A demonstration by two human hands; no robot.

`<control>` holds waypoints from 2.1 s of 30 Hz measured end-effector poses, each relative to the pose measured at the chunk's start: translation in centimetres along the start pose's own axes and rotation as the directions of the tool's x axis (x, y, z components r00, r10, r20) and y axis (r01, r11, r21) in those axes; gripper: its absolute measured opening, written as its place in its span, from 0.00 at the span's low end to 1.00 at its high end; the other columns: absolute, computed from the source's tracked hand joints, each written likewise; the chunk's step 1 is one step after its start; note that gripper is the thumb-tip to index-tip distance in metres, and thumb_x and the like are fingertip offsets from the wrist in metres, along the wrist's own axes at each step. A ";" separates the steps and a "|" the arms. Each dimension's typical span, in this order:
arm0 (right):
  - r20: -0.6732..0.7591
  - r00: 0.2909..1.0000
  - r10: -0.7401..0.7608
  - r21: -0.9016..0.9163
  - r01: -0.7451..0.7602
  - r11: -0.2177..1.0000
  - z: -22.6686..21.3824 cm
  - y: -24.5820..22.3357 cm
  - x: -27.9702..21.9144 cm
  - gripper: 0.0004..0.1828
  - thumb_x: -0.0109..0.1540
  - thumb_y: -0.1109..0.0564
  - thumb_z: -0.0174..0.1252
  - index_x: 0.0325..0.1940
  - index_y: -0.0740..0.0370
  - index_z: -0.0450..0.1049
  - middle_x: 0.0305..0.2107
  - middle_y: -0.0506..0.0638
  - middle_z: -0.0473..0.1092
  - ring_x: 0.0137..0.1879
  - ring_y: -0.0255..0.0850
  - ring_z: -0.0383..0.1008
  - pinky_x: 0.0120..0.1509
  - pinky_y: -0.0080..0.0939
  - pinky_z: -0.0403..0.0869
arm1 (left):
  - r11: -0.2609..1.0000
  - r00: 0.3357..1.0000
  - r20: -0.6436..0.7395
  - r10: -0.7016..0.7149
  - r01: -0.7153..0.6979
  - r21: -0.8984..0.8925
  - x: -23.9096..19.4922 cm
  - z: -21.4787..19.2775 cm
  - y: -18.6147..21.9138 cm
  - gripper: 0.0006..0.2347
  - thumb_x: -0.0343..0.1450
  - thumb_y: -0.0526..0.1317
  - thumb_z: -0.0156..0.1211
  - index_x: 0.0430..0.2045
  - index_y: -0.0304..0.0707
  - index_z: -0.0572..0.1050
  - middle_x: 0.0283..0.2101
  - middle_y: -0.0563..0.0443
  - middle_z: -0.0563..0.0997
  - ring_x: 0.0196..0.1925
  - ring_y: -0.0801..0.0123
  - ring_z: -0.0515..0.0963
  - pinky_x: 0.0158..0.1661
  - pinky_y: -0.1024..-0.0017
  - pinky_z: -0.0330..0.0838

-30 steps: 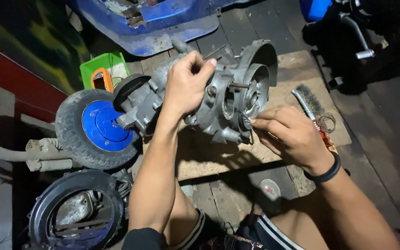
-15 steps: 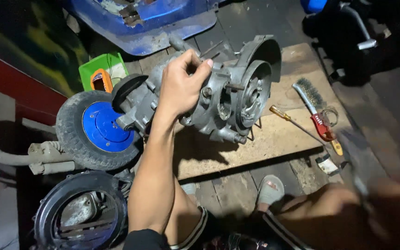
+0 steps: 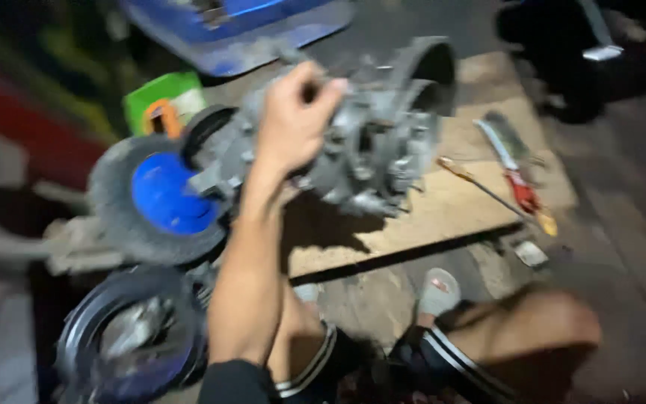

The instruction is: Cleaning and inspecting motorcycle engine casing halves using a wire brush and a pick to remove dirt and debris.

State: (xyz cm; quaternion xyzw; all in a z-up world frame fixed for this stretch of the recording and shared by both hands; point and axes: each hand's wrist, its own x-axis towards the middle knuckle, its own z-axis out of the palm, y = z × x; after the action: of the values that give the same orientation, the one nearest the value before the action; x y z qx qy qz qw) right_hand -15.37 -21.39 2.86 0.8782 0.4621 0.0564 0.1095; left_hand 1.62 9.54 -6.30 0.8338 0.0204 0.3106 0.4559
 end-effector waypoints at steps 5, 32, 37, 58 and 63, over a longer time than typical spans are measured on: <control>0.021 0.999 -0.031 0.065 0.030 0.997 1.5 16.0 8.7 0.12 0.46 0.40 0.57 0.34 0.35 0.74 0.30 0.37 0.77 0.32 0.40 0.80 0.46 0.54 0.76 | 0.994 0.996 0.006 -0.086 0.085 0.063 -0.6 -1.3 2.9 0.16 0.67 0.47 0.69 0.19 0.35 0.70 0.19 0.55 0.70 0.20 0.72 0.66 0.24 0.72 0.65; -0.426 0.722 0.545 0.849 0.112 0.516 13.2 20.9 10.1 0.04 0.68 0.64 0.60 0.41 0.70 0.73 0.24 0.51 0.70 0.24 0.36 0.63 0.28 0.33 0.61 | 0.912 0.962 0.244 0.119 -0.204 0.356 -3.3 5.2 14.4 0.08 0.73 0.39 0.59 0.36 0.35 0.70 0.28 0.46 0.77 0.16 0.56 0.73 0.18 0.60 0.68; -0.526 0.584 0.618 0.742 -0.040 0.669 14.2 24.5 10.6 0.09 0.78 0.65 0.59 0.46 0.74 0.73 0.28 0.56 0.73 0.27 0.43 0.70 0.33 0.39 0.69 | 0.905 0.957 0.267 0.116 -0.212 0.368 -4.0 4.9 14.5 0.08 0.75 0.41 0.58 0.38 0.35 0.71 0.28 0.47 0.76 0.15 0.59 0.72 0.17 0.63 0.67; -0.266 0.741 0.616 0.954 0.111 0.278 13.5 23.1 11.6 0.08 0.73 0.60 0.56 0.42 0.67 0.68 0.27 0.52 0.72 0.32 0.39 0.78 0.33 0.31 0.73 | 0.909 0.957 0.273 0.098 -0.198 0.366 -5.8 4.4 15.3 0.07 0.73 0.40 0.60 0.36 0.38 0.72 0.29 0.49 0.74 0.15 0.56 0.72 0.18 0.61 0.68; -0.459 0.605 0.651 0.820 0.007 0.572 13.7 23.9 11.1 0.07 0.75 0.65 0.60 0.43 0.71 0.70 0.32 0.54 0.70 0.33 0.40 0.64 0.41 0.38 0.66 | 0.914 0.952 0.290 0.094 -0.198 0.353 -5.8 4.3 15.1 0.06 0.74 0.40 0.59 0.35 0.36 0.71 0.28 0.49 0.74 0.14 0.60 0.71 0.17 0.64 0.68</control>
State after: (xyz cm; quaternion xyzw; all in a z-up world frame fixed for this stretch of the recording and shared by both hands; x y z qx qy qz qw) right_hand 12.78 -27.25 -4.64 0.8137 0.2554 0.2221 -0.4727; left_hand -4.54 -4.33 0.78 0.9392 -0.0446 0.2192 0.2604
